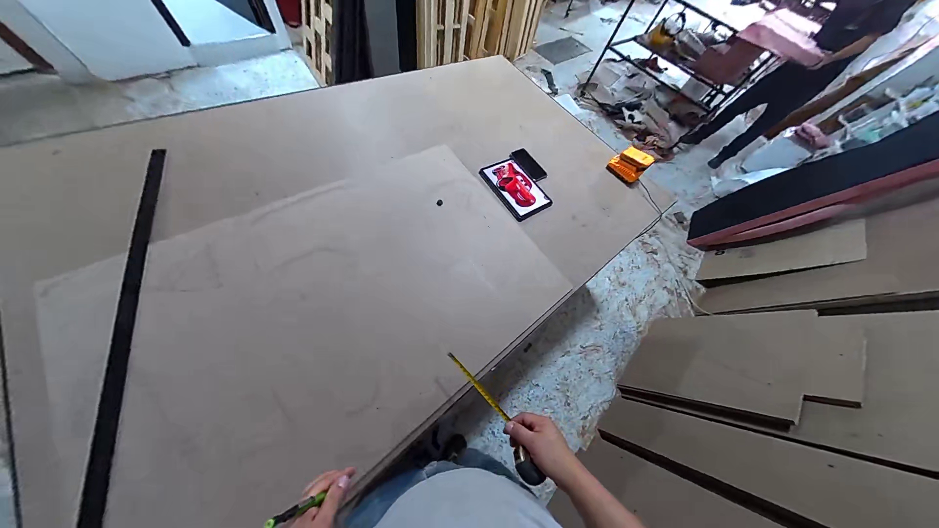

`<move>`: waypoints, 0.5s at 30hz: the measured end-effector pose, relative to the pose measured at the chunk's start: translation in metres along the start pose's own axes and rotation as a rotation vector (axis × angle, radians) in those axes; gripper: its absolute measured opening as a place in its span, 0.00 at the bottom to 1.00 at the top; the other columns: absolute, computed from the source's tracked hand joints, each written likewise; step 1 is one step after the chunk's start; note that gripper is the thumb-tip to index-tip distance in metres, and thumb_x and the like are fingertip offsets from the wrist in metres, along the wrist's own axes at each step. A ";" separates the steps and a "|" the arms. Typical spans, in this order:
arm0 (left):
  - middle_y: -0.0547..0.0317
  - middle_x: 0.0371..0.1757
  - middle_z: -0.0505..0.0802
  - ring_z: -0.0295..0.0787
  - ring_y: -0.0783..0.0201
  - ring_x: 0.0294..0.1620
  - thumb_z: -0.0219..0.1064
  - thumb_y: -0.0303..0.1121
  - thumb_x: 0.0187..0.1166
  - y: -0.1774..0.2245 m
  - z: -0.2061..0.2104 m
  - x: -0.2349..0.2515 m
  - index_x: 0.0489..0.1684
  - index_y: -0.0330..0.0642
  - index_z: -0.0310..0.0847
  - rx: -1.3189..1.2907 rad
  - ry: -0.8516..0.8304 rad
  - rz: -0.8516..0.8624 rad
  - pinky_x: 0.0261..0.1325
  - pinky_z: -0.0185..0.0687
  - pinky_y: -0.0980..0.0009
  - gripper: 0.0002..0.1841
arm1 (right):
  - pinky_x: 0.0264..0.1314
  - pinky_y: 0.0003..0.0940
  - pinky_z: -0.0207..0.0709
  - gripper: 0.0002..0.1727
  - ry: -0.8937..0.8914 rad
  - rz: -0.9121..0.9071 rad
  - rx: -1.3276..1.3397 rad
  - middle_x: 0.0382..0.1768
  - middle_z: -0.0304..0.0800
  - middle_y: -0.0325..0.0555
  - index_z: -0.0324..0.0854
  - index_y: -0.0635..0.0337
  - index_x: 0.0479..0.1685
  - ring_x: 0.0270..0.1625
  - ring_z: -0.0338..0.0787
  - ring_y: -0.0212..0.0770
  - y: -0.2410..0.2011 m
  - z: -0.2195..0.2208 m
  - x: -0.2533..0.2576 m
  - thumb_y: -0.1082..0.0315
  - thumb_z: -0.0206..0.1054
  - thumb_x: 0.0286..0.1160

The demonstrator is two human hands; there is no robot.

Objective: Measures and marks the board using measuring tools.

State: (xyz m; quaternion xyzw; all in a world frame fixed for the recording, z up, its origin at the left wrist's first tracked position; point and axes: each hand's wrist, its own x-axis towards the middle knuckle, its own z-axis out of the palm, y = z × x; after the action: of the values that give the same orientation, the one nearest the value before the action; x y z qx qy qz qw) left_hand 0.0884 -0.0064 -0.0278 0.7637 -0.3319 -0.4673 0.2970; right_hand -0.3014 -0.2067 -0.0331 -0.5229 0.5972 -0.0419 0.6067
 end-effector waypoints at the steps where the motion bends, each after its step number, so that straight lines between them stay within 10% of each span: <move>1: 0.48 0.65 0.91 0.87 0.58 0.68 0.56 0.43 0.90 0.007 -0.001 0.013 0.63 0.40 0.89 -0.014 -0.005 -0.003 0.76 0.79 0.55 0.20 | 0.47 0.40 0.87 0.17 0.008 0.010 0.005 0.34 0.95 0.36 0.93 0.48 0.44 0.37 0.93 0.35 -0.003 -0.003 0.002 0.47 0.66 0.81; 8: 0.58 0.62 0.93 0.87 0.64 0.67 0.58 0.47 0.85 0.057 0.004 0.099 0.58 0.47 0.93 -0.046 0.080 0.122 0.73 0.80 0.60 0.21 | 0.44 0.39 0.86 0.16 0.092 0.033 0.050 0.33 0.95 0.37 0.92 0.50 0.44 0.37 0.92 0.36 -0.027 -0.047 0.030 0.50 0.65 0.83; 12: 0.64 0.67 0.92 0.84 0.66 0.72 0.52 0.55 0.89 0.096 0.020 0.123 0.65 0.54 0.90 0.029 0.103 -0.021 0.80 0.77 0.57 0.25 | 0.42 0.40 0.87 0.17 0.034 -0.042 -0.066 0.34 0.95 0.38 0.93 0.50 0.47 0.36 0.92 0.37 -0.047 -0.085 0.078 0.50 0.64 0.84; 15: 0.62 0.52 0.97 0.95 0.65 0.53 0.46 0.55 0.93 0.127 0.057 0.117 0.65 0.50 0.90 -0.278 0.229 -0.299 0.63 0.90 0.58 0.27 | 0.42 0.41 0.89 0.16 -0.104 -0.163 -0.257 0.34 0.95 0.38 0.93 0.51 0.48 0.36 0.92 0.36 -0.069 -0.121 0.122 0.51 0.64 0.85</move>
State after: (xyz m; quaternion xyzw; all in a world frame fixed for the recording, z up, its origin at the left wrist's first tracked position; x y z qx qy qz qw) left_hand 0.0476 -0.1828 -0.0137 0.8043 -0.1115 -0.4575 0.3624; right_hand -0.3204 -0.3908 -0.0372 -0.6446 0.5211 0.0128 0.5593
